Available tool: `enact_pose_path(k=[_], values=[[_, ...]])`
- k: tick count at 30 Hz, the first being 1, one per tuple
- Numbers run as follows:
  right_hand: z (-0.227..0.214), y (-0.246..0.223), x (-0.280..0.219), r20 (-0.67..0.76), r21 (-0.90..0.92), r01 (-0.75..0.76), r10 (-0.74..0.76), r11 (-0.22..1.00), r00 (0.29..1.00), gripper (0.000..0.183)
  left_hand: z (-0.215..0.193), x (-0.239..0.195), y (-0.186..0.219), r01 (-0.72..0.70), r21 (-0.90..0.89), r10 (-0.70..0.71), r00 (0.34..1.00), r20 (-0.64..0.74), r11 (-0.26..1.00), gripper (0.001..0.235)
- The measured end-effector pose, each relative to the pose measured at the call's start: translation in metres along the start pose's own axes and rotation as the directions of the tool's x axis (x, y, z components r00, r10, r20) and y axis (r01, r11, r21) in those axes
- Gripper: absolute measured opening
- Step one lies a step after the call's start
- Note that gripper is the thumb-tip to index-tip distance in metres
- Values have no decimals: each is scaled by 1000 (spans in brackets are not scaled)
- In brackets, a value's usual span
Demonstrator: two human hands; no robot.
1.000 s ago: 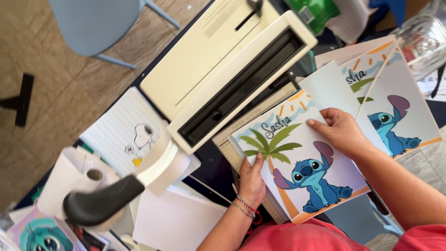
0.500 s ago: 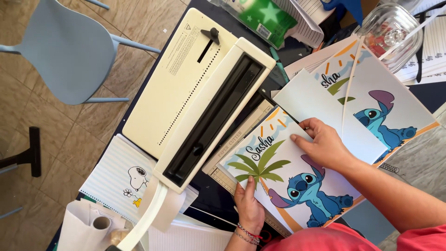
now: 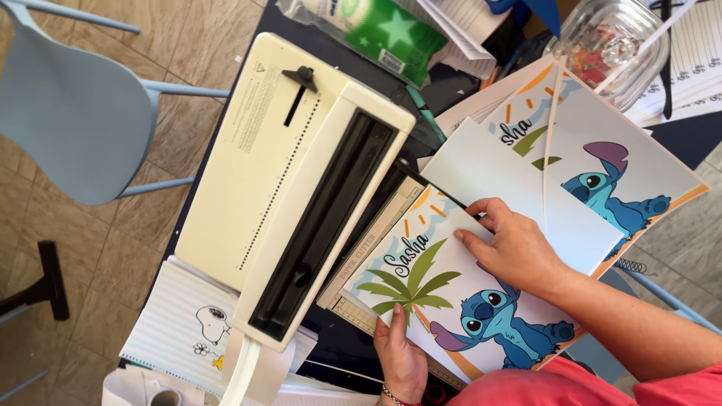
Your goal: Trimming the edges of printed notebook covers using a manual paper cutter
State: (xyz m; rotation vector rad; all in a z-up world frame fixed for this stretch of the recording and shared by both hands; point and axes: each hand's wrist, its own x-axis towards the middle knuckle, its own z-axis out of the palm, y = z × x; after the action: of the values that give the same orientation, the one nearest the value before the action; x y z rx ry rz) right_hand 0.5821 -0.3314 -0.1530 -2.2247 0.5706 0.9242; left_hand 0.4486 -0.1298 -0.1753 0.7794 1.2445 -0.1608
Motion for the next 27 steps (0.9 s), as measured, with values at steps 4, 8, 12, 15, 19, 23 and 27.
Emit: enact_pose_path(k=[4, 8, 12, 15, 19, 23, 27], values=[[0, 1, 3, 27, -2, 3, -3, 1000, 1000, 47, 4, -1, 2, 10, -5, -10, 999, -38, 1000, 40], [2, 3, 4, 34, -39, 33, -32, 999, 999, 47, 6, -3, 4, 20, -7, -21, 999, -45, 1000, 41], [6, 8, 3, 16, -57, 40, -39, 998, 999, 50, 4, -1, 1, 6, -5, -6, 999, -52, 1000, 40], [8, 9, 3, 2, -28, 61, -61, 998, 998, 54, 4, -1, 0, 7, -15, -9, 996, -83, 1000, 39], [8, 8, 3, 10, -57, 61, -60, 997, 998, 53, 1, 1, -2, 13, -19, -15, 996, -91, 1000, 36], [12, 11, 1, -1, -74, 92, -93, 993, 996, 54, 5, -3, 2, 23, -32, -26, 993, -115, 999, 39], [20, 17, -2, -3, -78, 96, -96, 992, 995, 54, 2, -6, 4, 17, -16, -18, 994, -106, 1000, 41]])
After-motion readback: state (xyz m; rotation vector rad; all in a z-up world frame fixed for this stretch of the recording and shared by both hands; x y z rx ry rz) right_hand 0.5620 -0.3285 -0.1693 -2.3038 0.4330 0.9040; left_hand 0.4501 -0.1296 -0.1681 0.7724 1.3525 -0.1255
